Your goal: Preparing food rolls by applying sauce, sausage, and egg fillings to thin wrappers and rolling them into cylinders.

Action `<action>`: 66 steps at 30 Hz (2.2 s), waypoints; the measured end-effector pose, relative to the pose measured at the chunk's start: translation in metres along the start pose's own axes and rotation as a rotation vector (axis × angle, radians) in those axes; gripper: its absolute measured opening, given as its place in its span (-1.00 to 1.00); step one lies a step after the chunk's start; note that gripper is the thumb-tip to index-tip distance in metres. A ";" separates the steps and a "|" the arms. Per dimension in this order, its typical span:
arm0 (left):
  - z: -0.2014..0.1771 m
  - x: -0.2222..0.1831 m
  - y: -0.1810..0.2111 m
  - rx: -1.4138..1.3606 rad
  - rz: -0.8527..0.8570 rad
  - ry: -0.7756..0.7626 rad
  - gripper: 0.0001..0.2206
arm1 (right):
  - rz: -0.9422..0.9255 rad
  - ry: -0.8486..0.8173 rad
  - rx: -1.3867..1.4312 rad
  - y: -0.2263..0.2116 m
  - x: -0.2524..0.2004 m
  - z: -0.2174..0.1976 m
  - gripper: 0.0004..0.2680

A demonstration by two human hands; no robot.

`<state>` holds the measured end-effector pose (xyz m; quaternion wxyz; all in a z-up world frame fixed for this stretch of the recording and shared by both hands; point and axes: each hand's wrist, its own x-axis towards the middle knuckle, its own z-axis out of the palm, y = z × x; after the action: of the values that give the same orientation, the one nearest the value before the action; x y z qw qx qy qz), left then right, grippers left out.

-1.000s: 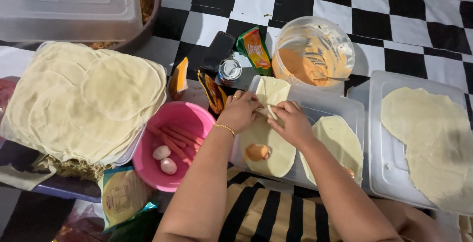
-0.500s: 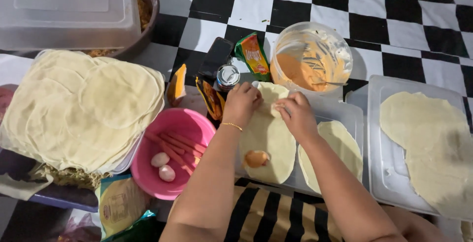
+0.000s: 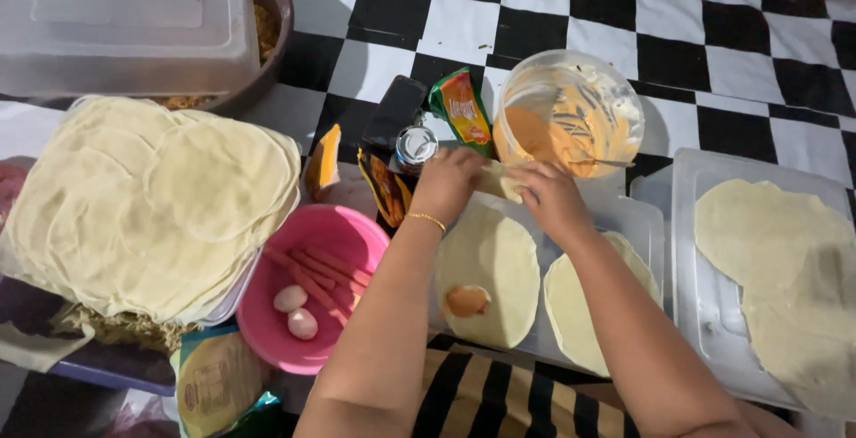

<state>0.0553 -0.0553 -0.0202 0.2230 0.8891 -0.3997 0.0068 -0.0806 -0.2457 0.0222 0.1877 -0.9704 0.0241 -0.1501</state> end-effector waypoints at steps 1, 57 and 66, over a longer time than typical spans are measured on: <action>-0.010 -0.004 0.008 0.061 0.049 -0.001 -0.74 | -0.027 -0.050 -0.007 -0.009 0.002 -0.006 -0.76; -0.044 -0.041 0.014 0.104 0.143 -0.186 -0.61 | 0.475 -0.129 1.335 -0.021 0.048 0.037 -0.75; -0.042 -0.041 0.012 0.095 0.151 -0.131 -0.67 | 0.434 -0.026 0.971 -0.020 0.021 0.003 -0.79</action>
<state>0.0258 -0.0166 0.0146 0.1531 0.8646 -0.4784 -0.0157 -0.0594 -0.2284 0.0324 0.6424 -0.7462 0.1497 -0.0899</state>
